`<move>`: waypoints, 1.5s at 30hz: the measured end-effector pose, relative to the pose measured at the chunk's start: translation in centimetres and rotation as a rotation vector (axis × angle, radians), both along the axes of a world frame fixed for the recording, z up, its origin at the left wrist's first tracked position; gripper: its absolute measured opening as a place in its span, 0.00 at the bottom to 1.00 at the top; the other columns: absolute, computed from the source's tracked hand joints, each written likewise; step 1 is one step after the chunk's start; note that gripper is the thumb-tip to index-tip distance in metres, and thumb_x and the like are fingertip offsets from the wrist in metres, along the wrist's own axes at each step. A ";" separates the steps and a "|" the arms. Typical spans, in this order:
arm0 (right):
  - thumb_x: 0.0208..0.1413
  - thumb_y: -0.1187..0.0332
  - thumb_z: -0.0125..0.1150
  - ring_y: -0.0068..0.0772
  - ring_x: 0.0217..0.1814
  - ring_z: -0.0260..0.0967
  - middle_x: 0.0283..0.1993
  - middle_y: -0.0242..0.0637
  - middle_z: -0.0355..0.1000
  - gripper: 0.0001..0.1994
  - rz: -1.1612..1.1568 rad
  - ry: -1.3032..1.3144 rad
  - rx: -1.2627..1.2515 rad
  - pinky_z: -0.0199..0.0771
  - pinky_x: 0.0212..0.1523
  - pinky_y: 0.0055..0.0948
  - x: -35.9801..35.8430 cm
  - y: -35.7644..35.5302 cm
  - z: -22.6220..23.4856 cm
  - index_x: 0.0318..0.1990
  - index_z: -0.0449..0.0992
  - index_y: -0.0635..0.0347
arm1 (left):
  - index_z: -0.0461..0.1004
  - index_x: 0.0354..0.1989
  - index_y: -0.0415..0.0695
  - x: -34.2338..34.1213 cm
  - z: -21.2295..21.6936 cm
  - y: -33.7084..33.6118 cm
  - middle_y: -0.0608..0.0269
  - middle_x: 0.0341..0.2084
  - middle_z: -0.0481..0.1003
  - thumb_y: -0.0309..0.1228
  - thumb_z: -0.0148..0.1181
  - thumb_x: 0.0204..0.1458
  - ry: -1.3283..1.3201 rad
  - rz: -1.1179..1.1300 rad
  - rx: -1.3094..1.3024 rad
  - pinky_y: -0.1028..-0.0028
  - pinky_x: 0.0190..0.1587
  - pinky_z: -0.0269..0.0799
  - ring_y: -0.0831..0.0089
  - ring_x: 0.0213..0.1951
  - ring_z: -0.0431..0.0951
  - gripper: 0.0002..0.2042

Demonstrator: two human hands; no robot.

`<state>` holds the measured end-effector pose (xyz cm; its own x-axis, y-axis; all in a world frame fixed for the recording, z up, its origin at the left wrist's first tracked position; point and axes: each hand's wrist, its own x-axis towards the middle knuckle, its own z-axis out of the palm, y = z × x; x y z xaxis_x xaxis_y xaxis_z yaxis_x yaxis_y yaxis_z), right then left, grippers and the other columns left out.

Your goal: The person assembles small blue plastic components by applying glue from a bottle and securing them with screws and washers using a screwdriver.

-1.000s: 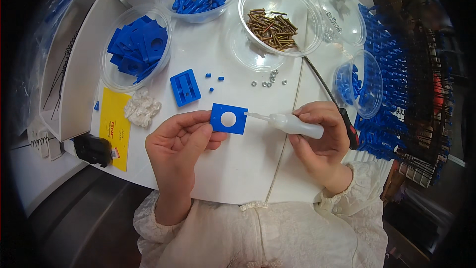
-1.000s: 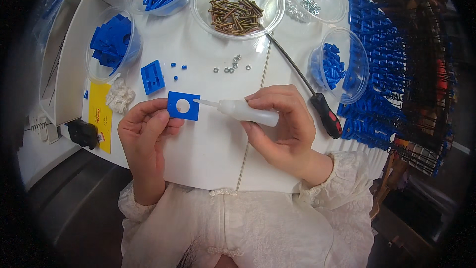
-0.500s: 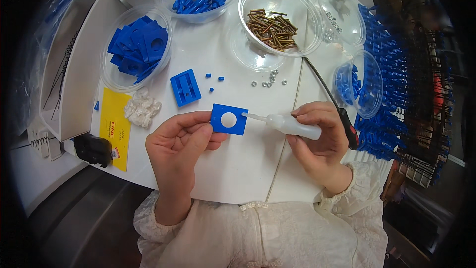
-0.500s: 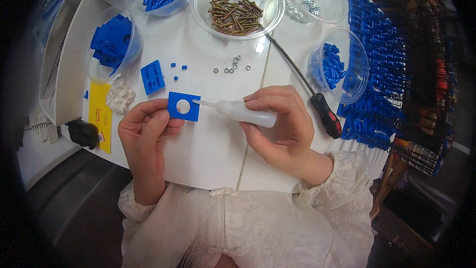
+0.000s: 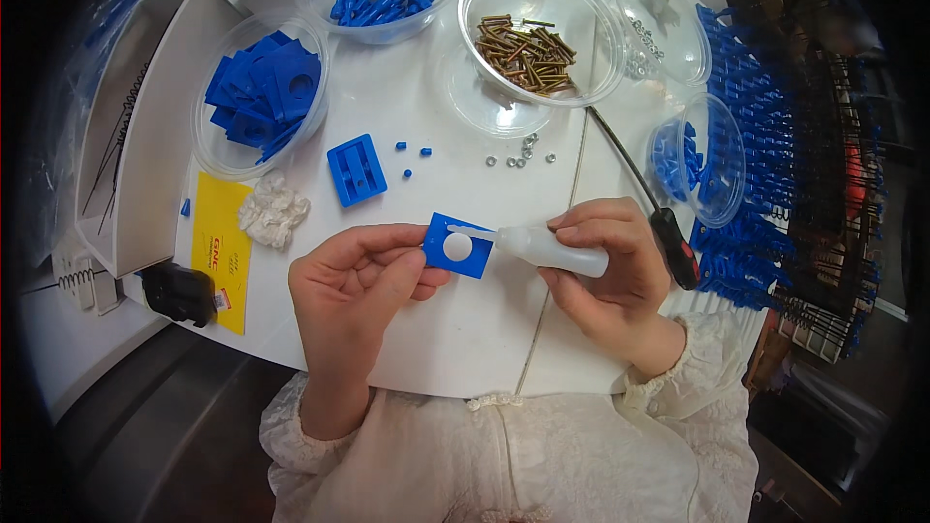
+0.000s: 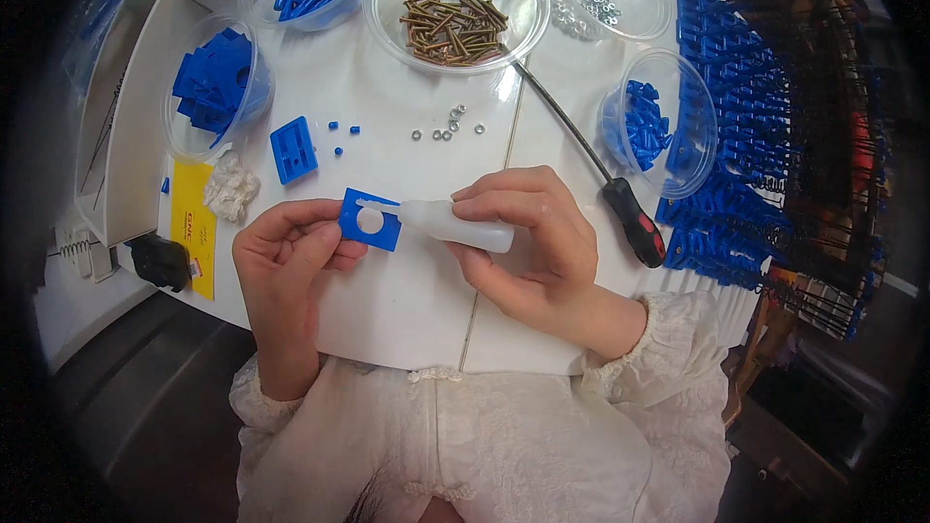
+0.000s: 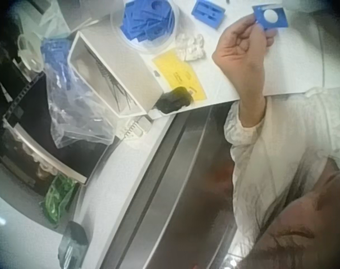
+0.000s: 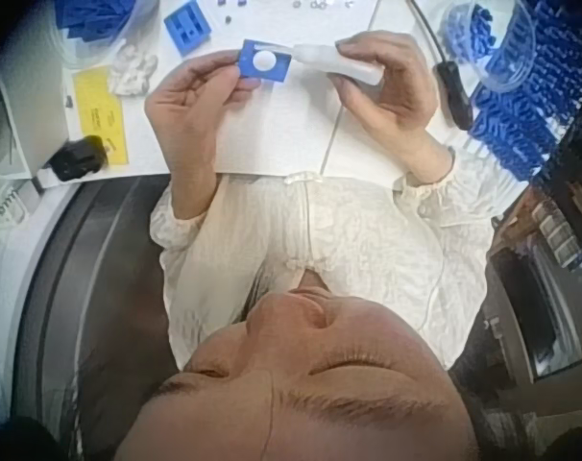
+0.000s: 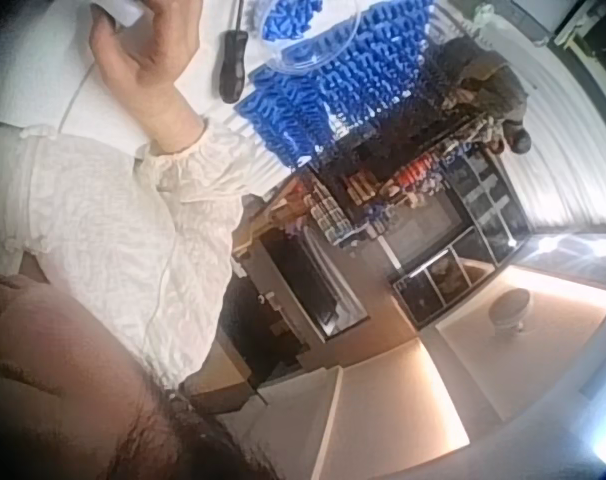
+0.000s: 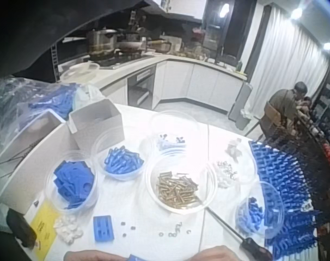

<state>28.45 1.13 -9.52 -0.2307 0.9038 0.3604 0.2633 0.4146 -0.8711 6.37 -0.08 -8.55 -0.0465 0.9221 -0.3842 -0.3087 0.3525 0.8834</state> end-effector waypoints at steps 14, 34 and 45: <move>0.40 0.84 0.66 0.33 0.43 0.71 0.42 0.43 0.72 0.18 0.049 0.041 -0.042 0.72 0.41 0.26 0.1 0.0 0.1 0.42 0.73 0.66 | 0.74 0.41 0.27 0.0 0.0 0.0 0.49 0.30 0.79 0.15 0.56 0.50 0.003 -0.008 0.001 0.80 0.35 0.79 0.71 0.31 0.82 0.09; 0.50 0.78 0.63 0.35 0.59 0.63 0.52 0.39 0.65 0.23 -0.134 0.614 -0.514 0.62 0.59 0.33 -0.1 -0.5 0.1 0.53 0.63 0.62 | 0.74 0.41 0.27 -0.3 -0.5 0.1 0.48 0.31 0.79 0.16 0.56 0.50 -0.057 0.043 0.041 0.80 0.34 0.79 0.70 0.31 0.82 0.10; 0.42 0.80 0.64 0.27 0.39 0.68 0.40 0.35 0.72 0.16 -0.176 -0.072 -0.002 0.67 0.41 0.25 1.5 -0.3 -0.4 0.41 0.73 0.62 | 0.74 0.40 0.27 -0.8 -0.2 -1.4 0.49 0.30 0.79 0.17 0.56 0.51 -0.057 0.052 0.033 0.81 0.31 0.78 0.70 0.28 0.82 0.09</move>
<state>29.92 0.84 -9.89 -0.0938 0.9332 0.3468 0.3937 0.3547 -0.8480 5.60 -1.51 -8.78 -0.0737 0.9312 -0.3571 -0.3758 0.3057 0.8748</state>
